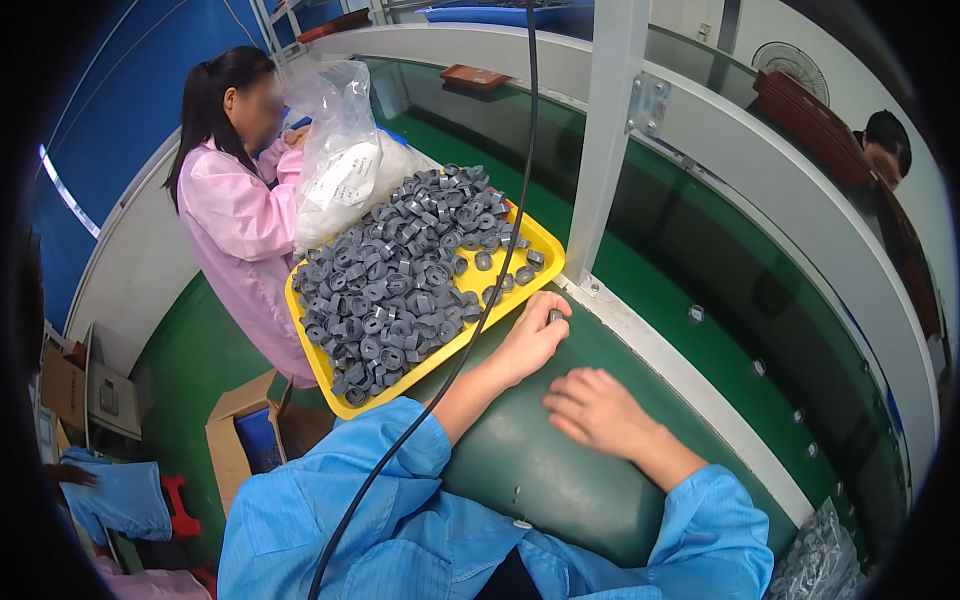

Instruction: The person fits small white plastic clips into grey plastic circular components by hand, assembling them on a production line.

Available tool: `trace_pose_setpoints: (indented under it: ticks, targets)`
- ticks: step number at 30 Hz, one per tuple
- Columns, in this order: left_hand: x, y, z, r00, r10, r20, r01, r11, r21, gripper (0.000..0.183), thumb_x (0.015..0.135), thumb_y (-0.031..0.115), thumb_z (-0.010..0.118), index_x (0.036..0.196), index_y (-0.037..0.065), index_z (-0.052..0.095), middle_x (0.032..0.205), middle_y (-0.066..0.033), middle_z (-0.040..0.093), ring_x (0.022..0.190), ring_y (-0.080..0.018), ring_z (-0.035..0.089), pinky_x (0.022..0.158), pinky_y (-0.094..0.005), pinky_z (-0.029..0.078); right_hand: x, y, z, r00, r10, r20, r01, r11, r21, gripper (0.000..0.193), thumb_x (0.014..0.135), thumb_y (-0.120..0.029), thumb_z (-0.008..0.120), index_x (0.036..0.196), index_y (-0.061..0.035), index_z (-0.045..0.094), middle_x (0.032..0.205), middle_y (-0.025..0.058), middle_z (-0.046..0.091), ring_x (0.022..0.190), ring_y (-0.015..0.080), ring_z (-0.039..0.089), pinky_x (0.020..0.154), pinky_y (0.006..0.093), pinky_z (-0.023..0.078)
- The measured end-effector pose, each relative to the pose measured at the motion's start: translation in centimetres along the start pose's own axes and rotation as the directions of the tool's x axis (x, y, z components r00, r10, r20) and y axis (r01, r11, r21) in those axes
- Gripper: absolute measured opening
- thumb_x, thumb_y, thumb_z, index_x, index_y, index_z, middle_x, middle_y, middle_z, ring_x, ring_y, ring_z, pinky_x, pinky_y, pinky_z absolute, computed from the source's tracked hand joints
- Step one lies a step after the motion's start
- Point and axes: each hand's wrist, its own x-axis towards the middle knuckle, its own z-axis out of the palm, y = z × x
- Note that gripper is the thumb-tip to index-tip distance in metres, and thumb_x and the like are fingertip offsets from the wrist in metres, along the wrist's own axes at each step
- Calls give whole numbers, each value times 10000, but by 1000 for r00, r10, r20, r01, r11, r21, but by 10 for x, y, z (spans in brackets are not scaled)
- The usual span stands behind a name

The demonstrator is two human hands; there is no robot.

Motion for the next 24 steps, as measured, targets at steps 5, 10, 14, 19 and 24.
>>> trace_pose_setpoints:
  ticks: [5, 10, 14, 19, 24]
  targets:
    - [-5, 9, 2, 969, 245, -14, -237, 951, 200, 197, 807, 72, 606, 991, 25, 555, 1097, -140, 411, 698, -172, 500, 677, -281, 471, 2, 35, -7, 970, 159, -184, -166, 986, -23, 258, 740, -55, 671, 996, -64, 647, 1021, 90, 590, 916, 268, 572, 787, 346, 496]
    - [0, 8, -2, 999, 45, 26, -40, 986, -160, 240, 924, 156, 565, 1126, 26, 565, 1022, -94, 512, 700, -122, 595, 615, -233, 519, -2, 27, -10, 920, 307, -244, -279, 949, 145, 251, 773, -60, 662, 1022, -54, 643, 989, 101, 616, 891, 266, 594, 764, 335, 504]
    - [-1, 4, -7, 992, -80, 95, 112, 910, -400, 269, 970, 205, 517, 1169, 26, 545, 951, -56, 572, 755, -113, 592, 667, -236, 518, -8, 28, -5, 850, 454, -268, -343, 863, 372, 200, 801, -69, 653, 996, -28, 660, 904, 95, 647, 788, 212, 613, 699, 297, 497]
    - [0, 8, -4, 983, -112, 144, 173, 824, -539, 307, 961, 178, 536, 1214, 6, 520, 1063, -82, 597, 847, -135, 617, 770, -259, 526, -19, 41, 4, 704, 669, -239, -459, 685, 565, 143, 845, -94, 642, 964, -24, 682, 839, 69, 658, 730, 119, 592, 671, 238, 472]
    - [0, 12, -5, 989, 57, 136, 1, 921, -391, 424, 800, -76, 641, 1187, -10, 482, 1111, -98, 570, 977, -186, 623, 887, -291, 498, -19, 57, -6, 564, 818, -111, -474, 431, 768, 172, 880, -131, 625, 983, -1, 670, 815, 9, 650, 711, 62, 573, 627, 214, 476]
